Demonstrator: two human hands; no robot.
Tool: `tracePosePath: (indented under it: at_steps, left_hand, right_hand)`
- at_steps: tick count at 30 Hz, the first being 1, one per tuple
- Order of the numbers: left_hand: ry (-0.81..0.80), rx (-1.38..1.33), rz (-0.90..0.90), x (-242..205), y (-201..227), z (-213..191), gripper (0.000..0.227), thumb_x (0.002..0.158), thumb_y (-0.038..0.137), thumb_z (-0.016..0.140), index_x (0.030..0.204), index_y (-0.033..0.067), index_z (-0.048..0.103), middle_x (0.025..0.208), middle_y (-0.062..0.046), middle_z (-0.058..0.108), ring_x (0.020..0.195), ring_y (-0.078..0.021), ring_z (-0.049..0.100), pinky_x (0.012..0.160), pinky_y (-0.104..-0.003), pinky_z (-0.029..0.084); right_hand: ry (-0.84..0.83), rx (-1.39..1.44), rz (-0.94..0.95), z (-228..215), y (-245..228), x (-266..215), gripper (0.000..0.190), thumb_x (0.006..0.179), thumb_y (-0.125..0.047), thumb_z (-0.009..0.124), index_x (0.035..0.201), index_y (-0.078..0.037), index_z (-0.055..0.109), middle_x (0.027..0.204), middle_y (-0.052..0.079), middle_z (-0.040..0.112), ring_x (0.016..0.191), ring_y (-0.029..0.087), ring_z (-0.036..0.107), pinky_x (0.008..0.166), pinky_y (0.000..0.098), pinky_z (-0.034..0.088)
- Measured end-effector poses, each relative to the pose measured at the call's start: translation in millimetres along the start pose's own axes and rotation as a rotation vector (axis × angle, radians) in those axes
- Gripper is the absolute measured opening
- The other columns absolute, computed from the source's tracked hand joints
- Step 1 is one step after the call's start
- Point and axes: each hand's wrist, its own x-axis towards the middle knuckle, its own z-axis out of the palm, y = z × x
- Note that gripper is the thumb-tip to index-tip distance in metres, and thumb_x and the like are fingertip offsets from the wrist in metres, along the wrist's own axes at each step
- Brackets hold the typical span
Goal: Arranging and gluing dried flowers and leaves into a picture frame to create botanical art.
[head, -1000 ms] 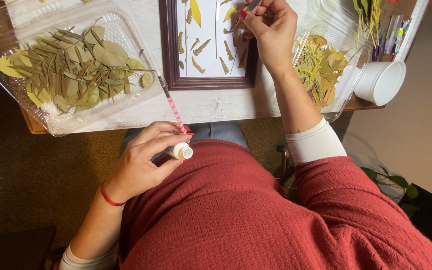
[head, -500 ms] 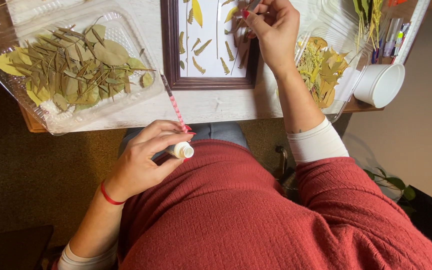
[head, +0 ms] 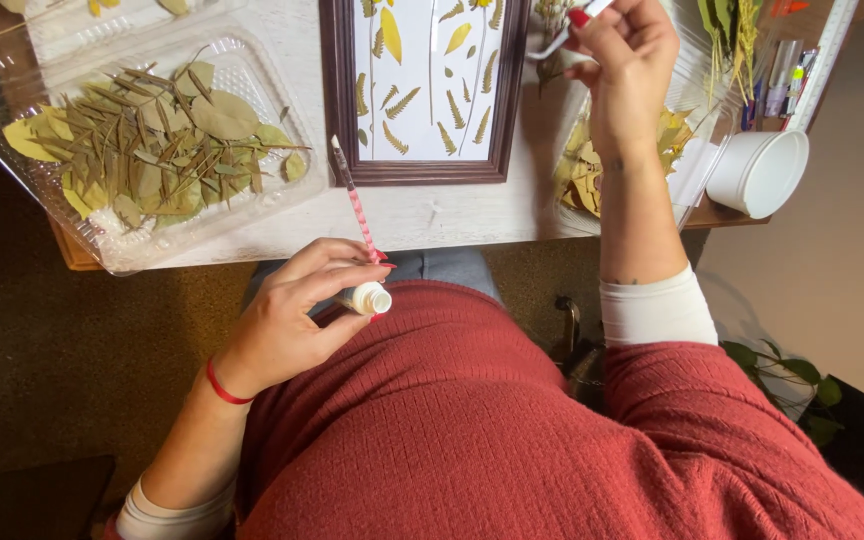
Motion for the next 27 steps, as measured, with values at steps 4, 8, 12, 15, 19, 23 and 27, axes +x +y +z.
tracePosePath:
  at_steps: [4, 8, 12, 15, 19, 23, 27]
  left_hand:
    - [-0.01, 0.001, 0.018, 9.9, 4.9, 2.5, 0.042, 0.08, 0.003, 0.08, 0.121, 0.0075, 0.073, 0.118, -0.009, 0.067, 0.11, -0.0219, 0.069, 0.096, -0.031, 0.055]
    - [-0.042, 0.018, 0.044, 20.6, 8.7, 5.9, 0.041, 0.08, 0.003, 0.08, 0.121, 0.0069, 0.073, 0.118, -0.01, 0.067, 0.112, -0.0229, 0.068, 0.097, -0.033, 0.054]
    - [-0.075, 0.015, 0.007, 29.7, 13.7, 10.3, 0.039, 0.081, 0.004, 0.08, 0.12, 0.0075, 0.073, 0.117, -0.009, 0.068, 0.11, -0.0218, 0.069, 0.095, -0.032, 0.055]
    - [-0.081, 0.035, 0.047, 33.9, 15.1, 12.8, 0.039, 0.081, 0.004, 0.08, 0.119, 0.0065, 0.073, 0.119, -0.009, 0.067, 0.111, -0.0227, 0.068, 0.096, -0.032, 0.054]
    - [-0.094, 0.03, 0.007, 35.5, 16.6, 15.5, 0.038, 0.081, 0.004, 0.08, 0.119, 0.0065, 0.073, 0.118, -0.009, 0.067, 0.109, -0.0211, 0.069, 0.092, -0.031, 0.056]
    - [-0.094, 0.02, -0.002, 32.4, 17.4, 14.6, 0.037, 0.081, 0.003, 0.079, 0.118, 0.0057, 0.073, 0.12, -0.009, 0.067, 0.111, -0.0216, 0.069, 0.093, -0.031, 0.056]
    - [-0.076, 0.034, 0.031, 28.4, 15.4, 15.7, 0.04, 0.081, 0.003, 0.08, 0.12, 0.005, 0.073, 0.123, -0.011, 0.066, 0.116, -0.0241, 0.068, 0.098, -0.033, 0.055]
  right_hand:
    - [-0.019, -0.131, 0.091, -4.7, -15.3, -23.0, 0.019, 0.094, 0.001, 0.067, 0.111, -0.007, 0.07, 0.093, 0.002, 0.074, 0.081, 0.011, 0.074, 0.058, 0.023, 0.054]
    - [-0.143, -0.571, 0.024, -15.9, -5.5, -43.2, 0.015, 0.093, 0.007, 0.074, 0.106, 0.002, 0.068, 0.096, 0.004, 0.069, 0.082, 0.012, 0.071, 0.068, 0.0262, 0.061]
    - [-0.112, -0.752, 0.072, 3.8, -21.6, -52.5, 0.025, 0.088, 0.004, 0.074, 0.112, 0.004, 0.069, 0.093, 0.005, 0.073, 0.081, 0.013, 0.077, 0.066, 0.0256, 0.062]
    - [-0.146, -0.811, 0.076, 7.1, -21.9, -46.1, 0.034, 0.086, 0.003, 0.076, 0.118, 0.005, 0.066, 0.094, 0.011, 0.075, 0.081, 0.018, 0.076, 0.066, 0.03, 0.061]
    - [-0.144, -0.912, 0.044, 14.8, -24.1, -40.4, 0.04, 0.085, 0.001, 0.079, 0.122, 0.004, 0.065, 0.1, 0.016, 0.077, 0.084, 0.022, 0.077, 0.069, 0.0324, 0.061]
    - [-0.168, -0.971, 0.019, 11.2, -16.4, -31.7, 0.034, 0.085, 0.001, 0.079, 0.117, 0.004, 0.068, 0.101, 0.017, 0.077, 0.085, 0.025, 0.077, 0.072, 0.0347, 0.061]
    - [-0.185, -1.03, -0.014, 6.4, -15.2, -26.4, 0.026, 0.085, 0.001, 0.079, 0.11, 0.004, 0.071, 0.101, 0.017, 0.077, 0.085, 0.026, 0.076, 0.073, 0.0364, 0.06]
